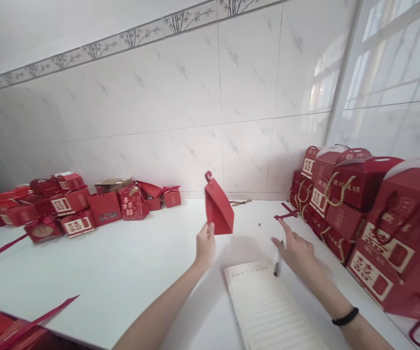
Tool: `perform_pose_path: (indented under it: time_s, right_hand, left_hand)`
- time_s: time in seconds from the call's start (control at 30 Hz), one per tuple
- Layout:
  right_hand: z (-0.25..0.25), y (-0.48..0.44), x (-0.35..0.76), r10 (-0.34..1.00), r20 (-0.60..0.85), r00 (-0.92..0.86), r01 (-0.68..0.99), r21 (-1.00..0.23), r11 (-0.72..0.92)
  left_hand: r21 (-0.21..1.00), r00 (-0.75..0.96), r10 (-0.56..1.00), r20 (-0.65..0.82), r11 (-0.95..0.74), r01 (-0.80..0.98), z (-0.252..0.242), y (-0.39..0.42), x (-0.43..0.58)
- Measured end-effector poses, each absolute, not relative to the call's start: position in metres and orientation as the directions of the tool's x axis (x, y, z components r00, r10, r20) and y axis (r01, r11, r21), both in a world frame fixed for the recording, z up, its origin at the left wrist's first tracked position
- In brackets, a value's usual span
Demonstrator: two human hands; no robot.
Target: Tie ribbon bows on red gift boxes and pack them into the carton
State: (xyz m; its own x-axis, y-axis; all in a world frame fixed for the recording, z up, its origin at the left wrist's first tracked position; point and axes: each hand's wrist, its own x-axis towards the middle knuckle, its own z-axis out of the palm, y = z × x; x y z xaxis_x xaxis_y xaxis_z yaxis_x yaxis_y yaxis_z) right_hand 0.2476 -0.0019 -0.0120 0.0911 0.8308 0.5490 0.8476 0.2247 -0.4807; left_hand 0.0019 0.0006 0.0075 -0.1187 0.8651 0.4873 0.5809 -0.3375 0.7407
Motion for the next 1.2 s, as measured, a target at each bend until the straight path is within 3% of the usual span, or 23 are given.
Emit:
perform_pose_path:
  time_s: [0.1, 0.17, 0.27, 0.33, 0.4, 0.53, 0.63, 0.8, 0.93, 1.03, 1.2]
  right_hand:
    - [0.004, -0.020, 0.223, 0.825, 0.560, 0.074, 0.445, -0.759, 0.475]
    - [0.007, -0.028, 0.210, 0.835, 0.547, 0.054, 0.246, -0.818, 0.520]
    - [0.007, -0.030, 0.206, 0.848, 0.514, 0.129, 0.145, -0.856, 0.497]
    - [0.007, -0.029, 0.210, 0.847, 0.498, 0.187, 0.148, -0.867, 0.477]
    - [0.008, -0.030, 0.215, 0.838, 0.509, 0.195, 0.162, -0.860, 0.484]
    - [0.015, -0.040, 0.214, 0.798, 0.601, 0.047, 0.145, -0.795, 0.589]
    - [0.017, -0.050, 0.208, 0.770, 0.625, -0.129, 0.121, -0.761, 0.638]
    - [0.012, -0.056, 0.204, 0.753, 0.600, -0.270, 0.120, -0.755, 0.645]
    - [0.011, -0.058, 0.201, 0.730, 0.674, -0.114, 0.204, -0.703, 0.681]
    - [0.017, -0.064, 0.197, 0.632, 0.772, 0.068, 0.280, -0.623, 0.731]
    - [0.029, -0.074, 0.193, 0.487, 0.872, 0.053, 0.381, -0.468, 0.797]
  left_hand:
    - [0.667, 0.003, 0.793, 0.609, -0.514, 0.540, 0.001, -0.022, 0.047]
    - [0.554, 0.148, 0.710, 0.688, -0.646, 0.525, -0.005, -0.032, 0.060]
    - [0.447, 0.338, 0.674, 0.657, -0.709, 0.545, -0.011, -0.037, 0.057]
    - [0.392, 0.421, 0.655, 0.628, -0.733, 0.556, -0.012, -0.035, 0.049]
    - [0.377, 0.384, 0.635, 0.670, -0.737, 0.560, -0.009, -0.032, 0.041]
    - [0.565, 0.004, 0.657, 0.754, -0.652, 0.505, 0.006, -0.031, 0.034]
    - [0.710, -0.118, 0.716, 0.688, -0.630, 0.315, 0.023, -0.037, 0.032]
    - [0.834, 0.024, 0.839, 0.543, -0.543, 0.103, 0.042, -0.047, 0.031]
    - [0.855, 0.093, 0.859, 0.503, -0.511, 0.094, 0.043, -0.054, 0.038]
    - [0.842, 0.137, 0.845, 0.517, -0.531, 0.093, 0.042, -0.059, 0.044]
    - [0.812, 0.140, 0.814, 0.564, -0.577, 0.084, 0.041, -0.065, 0.048]
